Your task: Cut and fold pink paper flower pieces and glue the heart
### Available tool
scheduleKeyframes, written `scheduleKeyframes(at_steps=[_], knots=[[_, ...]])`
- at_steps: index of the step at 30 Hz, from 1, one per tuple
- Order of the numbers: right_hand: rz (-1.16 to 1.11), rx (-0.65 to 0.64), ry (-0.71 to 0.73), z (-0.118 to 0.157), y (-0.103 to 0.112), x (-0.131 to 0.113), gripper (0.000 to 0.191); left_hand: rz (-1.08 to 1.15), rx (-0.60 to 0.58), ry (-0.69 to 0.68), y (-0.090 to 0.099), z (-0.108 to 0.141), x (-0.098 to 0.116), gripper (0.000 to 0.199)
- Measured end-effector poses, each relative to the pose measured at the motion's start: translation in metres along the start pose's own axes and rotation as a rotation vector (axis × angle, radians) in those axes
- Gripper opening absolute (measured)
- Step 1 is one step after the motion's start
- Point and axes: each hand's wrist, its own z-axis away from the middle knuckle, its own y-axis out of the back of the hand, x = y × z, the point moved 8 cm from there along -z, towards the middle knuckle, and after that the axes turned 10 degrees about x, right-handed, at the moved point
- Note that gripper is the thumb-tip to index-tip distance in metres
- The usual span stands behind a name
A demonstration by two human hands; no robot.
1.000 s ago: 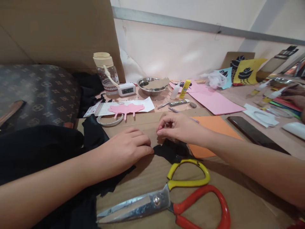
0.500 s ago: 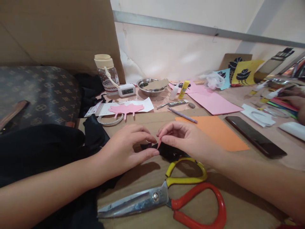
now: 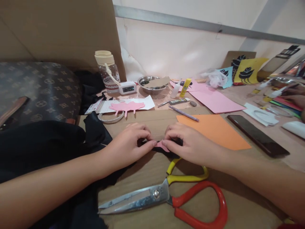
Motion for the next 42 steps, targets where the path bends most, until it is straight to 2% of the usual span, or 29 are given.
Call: scheduleKeyframes(at_steps=[3, 7, 12, 19, 24, 31, 37, 42], knots=[[0.041, 0.012, 0.042, 0.0, 0.003, -0.001, 0.021, -0.022, -0.012, -0.02, -0.003, 0.0, 0.001, 0.026], [0.07, 0.074, 0.09, 0.001, 0.017, -0.004, 0.008, -0.047, 0.03, -0.039, 0.0, -0.002, 0.003, 0.024], [0.059, -0.004, 0.273, 0.013, 0.018, -0.017, 0.018, -0.061, -0.017, -0.056, -0.005, -0.001, 0.004, 0.022], [0.105, -0.028, 0.393, 0.019, 0.004, -0.017, 0.027, -0.077, -0.03, -0.063, -0.009, 0.0, 0.004, 0.021], [0.147, -0.046, 0.383, 0.021, -0.002, -0.017, 0.029, -0.075, -0.006, -0.082, -0.009, 0.0, 0.004, 0.023], [0.144, -0.048, 0.378, 0.019, 0.005, -0.022, 0.032, -0.051, -0.033, -0.104, -0.009, 0.002, 0.002, 0.022], [0.143, -0.06, 0.365, 0.019, 0.004, -0.018, 0.029, -0.052, -0.092, -0.05, -0.01, -0.006, -0.005, 0.021], [0.175, -0.071, 0.4, 0.023, -0.001, -0.019, 0.031, -0.052, -0.072, -0.041, -0.009, -0.008, -0.005, 0.019]])
